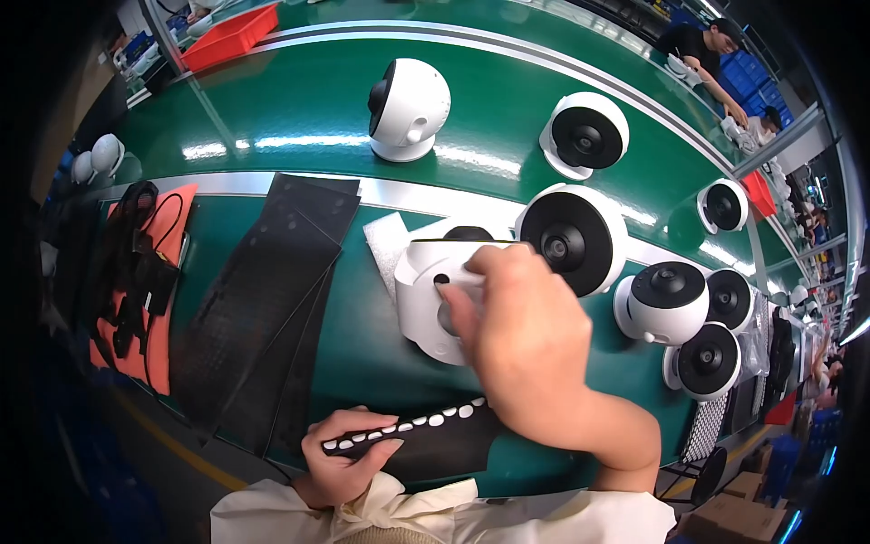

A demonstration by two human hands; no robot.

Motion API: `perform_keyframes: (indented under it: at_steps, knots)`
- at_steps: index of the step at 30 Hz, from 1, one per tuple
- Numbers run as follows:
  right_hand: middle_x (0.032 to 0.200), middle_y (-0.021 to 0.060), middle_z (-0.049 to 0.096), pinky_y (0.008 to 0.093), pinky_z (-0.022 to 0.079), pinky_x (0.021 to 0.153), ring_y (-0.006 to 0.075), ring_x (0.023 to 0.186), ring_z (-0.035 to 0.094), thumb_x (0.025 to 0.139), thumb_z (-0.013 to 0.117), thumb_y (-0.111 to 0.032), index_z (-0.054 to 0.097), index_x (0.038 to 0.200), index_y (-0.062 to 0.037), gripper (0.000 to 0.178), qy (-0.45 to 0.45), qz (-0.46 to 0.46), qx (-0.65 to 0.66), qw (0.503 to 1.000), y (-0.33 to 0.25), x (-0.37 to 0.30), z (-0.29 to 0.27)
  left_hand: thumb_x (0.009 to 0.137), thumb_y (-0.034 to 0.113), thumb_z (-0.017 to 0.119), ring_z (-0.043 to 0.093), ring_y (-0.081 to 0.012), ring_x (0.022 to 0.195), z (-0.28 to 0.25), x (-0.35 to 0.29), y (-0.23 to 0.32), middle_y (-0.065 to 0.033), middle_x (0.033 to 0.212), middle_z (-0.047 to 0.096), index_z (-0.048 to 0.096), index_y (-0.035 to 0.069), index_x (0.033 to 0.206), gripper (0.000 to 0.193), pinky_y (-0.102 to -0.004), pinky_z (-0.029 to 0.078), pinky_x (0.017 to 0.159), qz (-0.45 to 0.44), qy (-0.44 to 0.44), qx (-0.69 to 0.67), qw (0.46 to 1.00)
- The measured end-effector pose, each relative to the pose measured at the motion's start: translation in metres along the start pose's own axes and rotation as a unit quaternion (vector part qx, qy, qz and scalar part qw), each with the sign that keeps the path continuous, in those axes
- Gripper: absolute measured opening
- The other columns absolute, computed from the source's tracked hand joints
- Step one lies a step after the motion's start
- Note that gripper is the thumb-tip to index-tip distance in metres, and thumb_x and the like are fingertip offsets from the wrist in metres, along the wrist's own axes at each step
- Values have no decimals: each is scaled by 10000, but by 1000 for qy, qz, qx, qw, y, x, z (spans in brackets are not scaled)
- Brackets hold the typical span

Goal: Peeling and sticking small round covers or labels onto the base of security camera housings on an assembly line.

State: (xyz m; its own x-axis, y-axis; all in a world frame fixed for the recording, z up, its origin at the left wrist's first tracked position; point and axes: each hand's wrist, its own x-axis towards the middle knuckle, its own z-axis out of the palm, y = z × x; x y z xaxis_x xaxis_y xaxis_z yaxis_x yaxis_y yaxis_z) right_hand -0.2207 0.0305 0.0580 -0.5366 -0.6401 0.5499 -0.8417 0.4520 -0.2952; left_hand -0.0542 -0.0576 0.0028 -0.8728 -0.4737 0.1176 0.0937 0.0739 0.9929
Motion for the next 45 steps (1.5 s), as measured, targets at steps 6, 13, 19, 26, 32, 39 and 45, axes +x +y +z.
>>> perform_keyframes:
  at_steps: [6,13,19,26,32,39,45]
  knots:
    - [870,103,529,247,396,652,189,741,518,701,554,31,486,820,0,140,-73,47,202,976,40,-1,-22,611,-40,658,539,-114,567,-2,0,-6,-105,720,611,572,-22,811,218,-212,422,575,-4,-10,-4,1000]
    - [801,98,557,245,421,607,166,705,539,715,545,49,524,813,20,104,-90,74,255,960,43,1,-14,625,-69,652,484,-101,481,-2,3,-12,-90,686,595,577,-22,861,251,-198,366,431,57,-3,17,998]
    - [768,99,555,269,450,582,206,678,554,680,557,65,533,810,22,139,-92,17,198,976,45,1,-17,629,-71,646,477,-91,477,2,4,-15,-84,661,585,576,-26,861,246,-193,357,423,49,-3,5,999]
    - [1055,186,485,309,462,657,273,834,547,638,610,-10,554,899,101,289,-70,-182,-267,944,24,-23,-9,630,-69,645,478,-88,479,4,7,-13,-79,642,575,577,-24,860,244,-190,354,425,36,-6,6,999]
    - [1076,162,482,369,390,818,322,976,471,713,600,-148,549,995,-47,304,-9,-53,-159,986,112,54,-40,622,-71,651,489,-93,491,2,7,-21,-83,655,579,578,-21,857,251,-190,365,441,46,8,29,998]
    - [1309,198,243,381,265,959,308,1201,265,632,648,-483,127,1322,-116,939,-284,260,-129,914,330,117,-18,614,-70,666,529,-104,547,6,7,-22,-86,674,585,581,-16,841,249,-191,408,499,34,32,38,998]
    - [1171,89,403,528,400,757,311,1086,380,565,718,-297,304,1214,-243,771,-263,406,-8,875,349,104,0,604,-74,670,532,-107,563,2,4,-30,-96,694,593,582,-19,845,262,-195,408,510,31,37,45,998]
